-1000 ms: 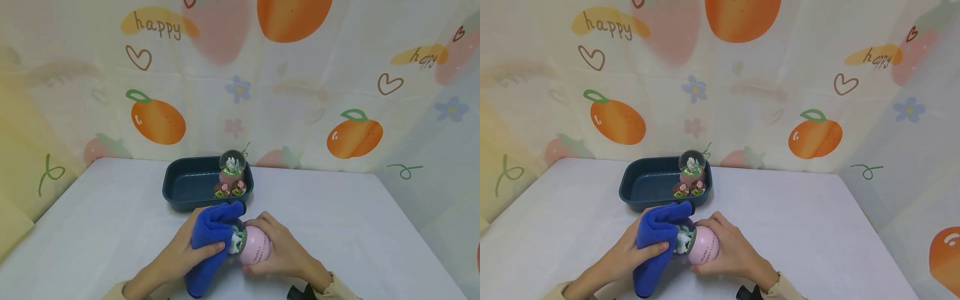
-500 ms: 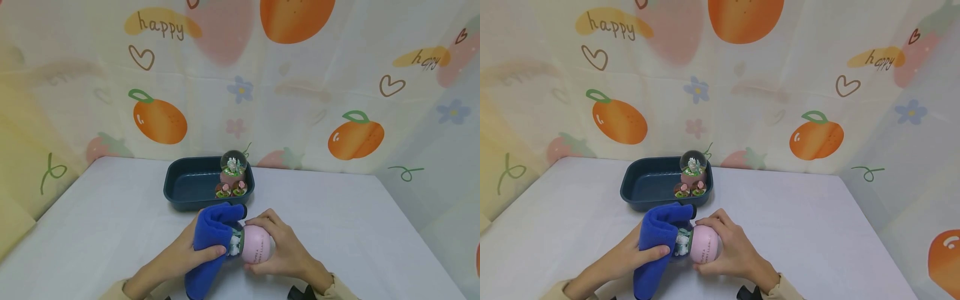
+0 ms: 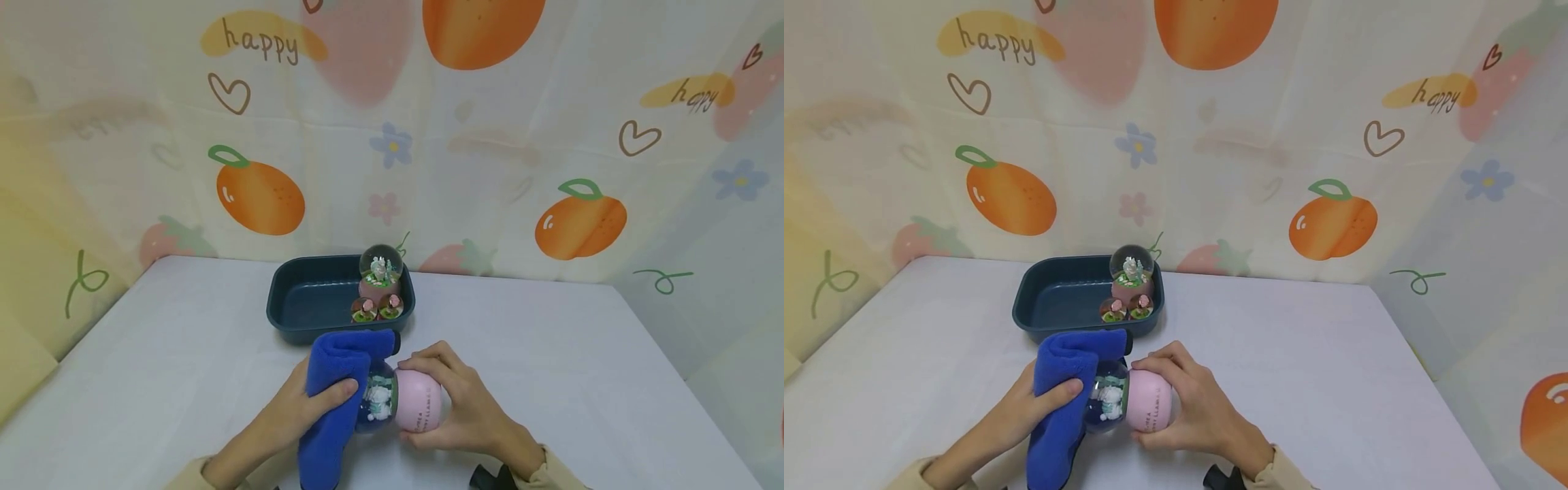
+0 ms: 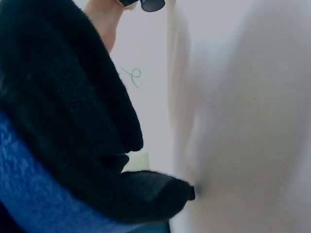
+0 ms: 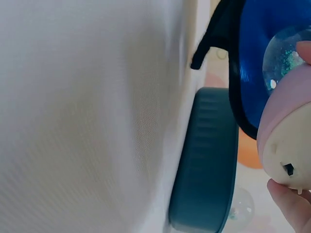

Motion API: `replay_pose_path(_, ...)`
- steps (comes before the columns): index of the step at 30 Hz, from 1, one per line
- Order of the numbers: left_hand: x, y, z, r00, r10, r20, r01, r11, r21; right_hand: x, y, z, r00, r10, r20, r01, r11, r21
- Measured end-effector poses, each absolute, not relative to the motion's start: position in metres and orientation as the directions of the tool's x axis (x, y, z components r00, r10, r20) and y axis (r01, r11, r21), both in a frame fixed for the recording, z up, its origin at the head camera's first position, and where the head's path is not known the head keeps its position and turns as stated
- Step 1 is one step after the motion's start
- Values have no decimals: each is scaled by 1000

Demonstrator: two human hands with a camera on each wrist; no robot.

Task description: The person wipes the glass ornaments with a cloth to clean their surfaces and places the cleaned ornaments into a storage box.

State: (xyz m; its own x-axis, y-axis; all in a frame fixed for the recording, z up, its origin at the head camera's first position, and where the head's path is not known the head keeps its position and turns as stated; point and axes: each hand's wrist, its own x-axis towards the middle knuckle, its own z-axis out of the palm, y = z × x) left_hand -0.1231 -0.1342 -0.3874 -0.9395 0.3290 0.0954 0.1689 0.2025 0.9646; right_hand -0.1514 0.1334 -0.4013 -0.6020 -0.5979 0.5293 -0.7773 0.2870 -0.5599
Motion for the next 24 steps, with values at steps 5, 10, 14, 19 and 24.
replay_pose_path(5,-124,-136,-387,-902,433,-11,82,196,977,-152,134,-399,-579,-614,536,-795,279,-539)
replay_pose_path(10,-125,-137,-391,-890,456,3,104,196,975,-155,134,-401,-532,-644,550,-826,251,-505)
replay_pose_path(14,-125,-136,-391,-912,409,30,126,211,969,-156,134,-403,-513,-654,556,-836,231,-498)
replay_pose_path(19,-125,-136,-386,-941,322,108,196,256,947,-153,133,-402,-521,-652,551,-829,234,-507)
replay_pose_path(24,-125,-136,-385,-956,271,117,190,261,946,-151,132,-401,-498,-642,582,-853,243,-461)
